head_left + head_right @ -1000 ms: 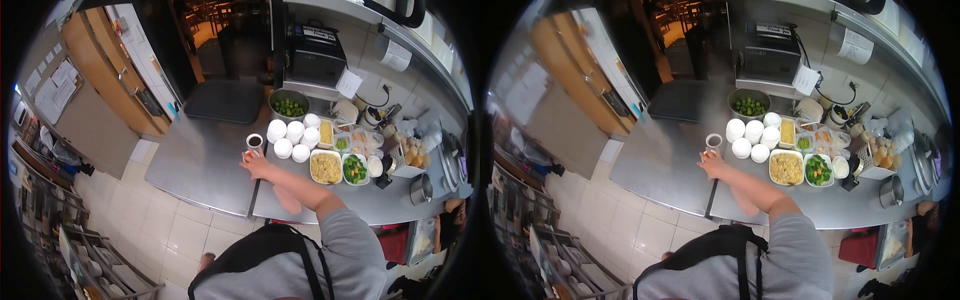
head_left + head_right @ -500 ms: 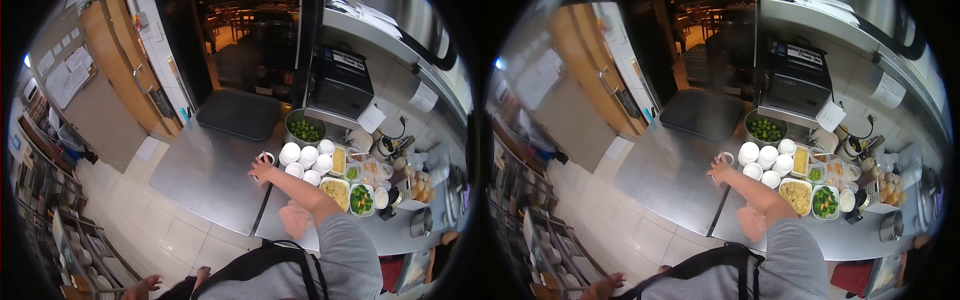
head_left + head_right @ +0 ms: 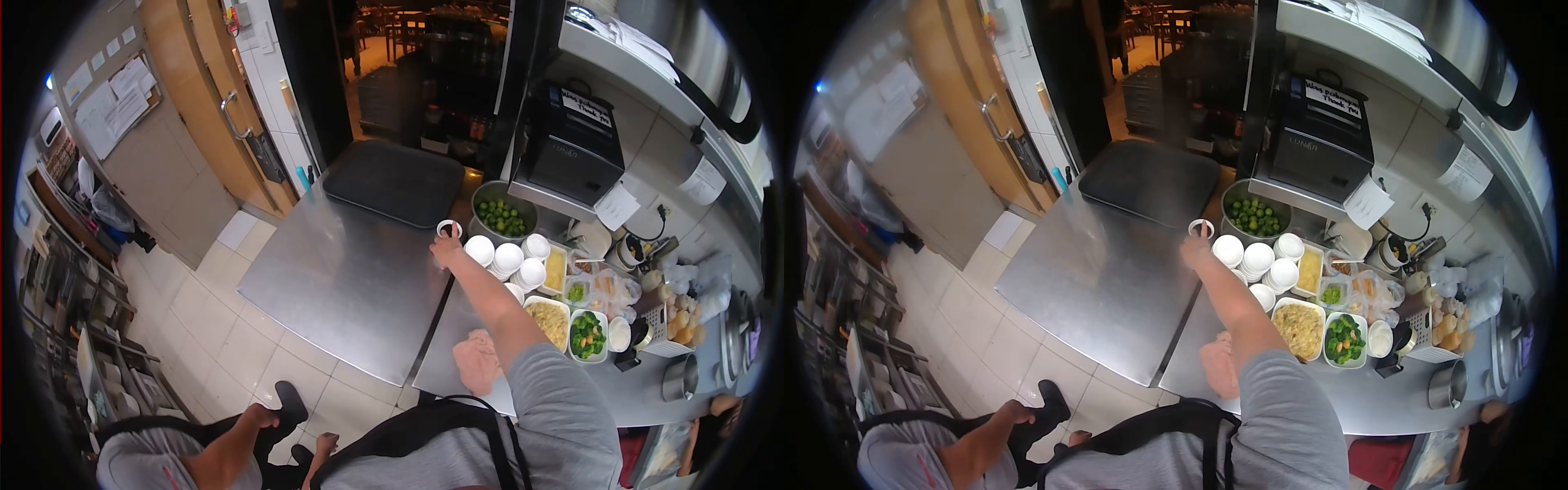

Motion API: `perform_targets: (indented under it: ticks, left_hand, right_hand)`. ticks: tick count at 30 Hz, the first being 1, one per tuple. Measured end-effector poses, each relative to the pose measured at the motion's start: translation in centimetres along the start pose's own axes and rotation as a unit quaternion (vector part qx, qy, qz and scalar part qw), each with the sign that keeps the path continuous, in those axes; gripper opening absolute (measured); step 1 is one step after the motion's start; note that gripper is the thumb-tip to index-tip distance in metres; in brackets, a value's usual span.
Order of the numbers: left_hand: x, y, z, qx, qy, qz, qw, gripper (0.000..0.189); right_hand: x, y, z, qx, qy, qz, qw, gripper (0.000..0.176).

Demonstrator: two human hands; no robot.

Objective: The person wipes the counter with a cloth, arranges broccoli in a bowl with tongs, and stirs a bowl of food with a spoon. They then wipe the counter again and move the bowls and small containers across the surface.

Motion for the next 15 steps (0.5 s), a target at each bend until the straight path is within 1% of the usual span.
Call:
perform_targets:
  ticks: [1,2,3,4,5,7,8,9,10,11,12,13,14,15]
  left_hand:
    - [0.6,0.7,0.3,-0.006,0.024,0.0,1.0,0.025]
    - [2.4,4.7,5.2,-0.054,-0.077,0.01,0.996,0.026]
    - [1.9,3.4,3.8,-0.055,-0.057,0.002,0.997,0.026]
    - [1.7,2.9,3.3,-0.056,-0.038,-0.006,0.998,0.026]
    - [1.6,2.8,3.4,-0.054,-0.043,-0.008,0.998,0.026]
    - [1.3,2.2,3.9,-0.048,-0.089,-0.015,0.995,0.027]
    - [1.0,2.0,4.3,-0.05,-0.095,-0.016,0.994,0.027]
    - [0.9,1.9,4.9,-0.065,-0.069,-0.015,0.995,0.027]
    - [1.0,1.9,4.9,-0.079,-0.043,-0.013,0.996,0.027]
    - [0.0,-1.4,3.5,-0.178,-0.128,-0.054,0.974,0.028]
    - [-0.1,-2.3,3.5,-0.238,-0.155,-0.056,0.957,0.028]
    - [-1.1,-2.3,4.4,-0.492,-0.441,-0.012,0.751,0.026]
    - [0.2,-2.9,3.8,-0.295,-0.175,-0.061,0.937,0.026]
    - [0.6,-2.7,4.4,-0.296,-0.156,-0.06,0.941,0.026]
  right_hand:
    - [-0.4,-0.2,0.1,0.0,-0.002,-0.001,1.0,0.059]
    - [-0.4,-0.5,0.3,-0.02,-0.016,0.059,0.998,0.058]
    - [-0.3,-0.4,0.5,-0.04,-0.028,0.119,0.992,0.057]
    - [0.3,0.3,0.1,-0.03,-0.025,0.215,0.976,0.05]
    - [0.4,0.9,-0.3,-0.033,-0.028,0.212,0.976,0.05]
    - [3.2,4.7,-2.3,0.067,-0.13,0.234,0.961,0.041]
    - [4.2,7.1,-3.1,0.078,-0.148,0.241,0.956,0.031]
    - [4.7,9.3,-3.5,0.074,-0.152,0.24,0.956,0.031]
    - [4.3,11.2,-3.9,0.075,-0.195,0.197,0.958,0.027]
    - [3.3,12.6,-4.4,0.078,-0.239,0.151,0.956,0.025]
    - [1.4,13.6,-4.7,0.067,-0.223,0.101,0.967,0.024]
    - [-1.0,15.0,-5.2,0.058,-0.209,0.047,0.975,0.023]
    - [-2.4,17.5,-5.7,0.054,-0.205,0.028,0.977,0.023]
    - [-3.5,19.7,-6.1,0.048,-0.198,0.012,0.979,0.023]
Point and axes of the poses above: each hand's wrist, its own y-axis away from the middle knuckle, its own x-axis out of the back of the hand, z = x × y, the point moved 6 cm from there along -y, towards the middle knuckle, and after that the axes turned 1 degree about -z, right-handed, at the moved point
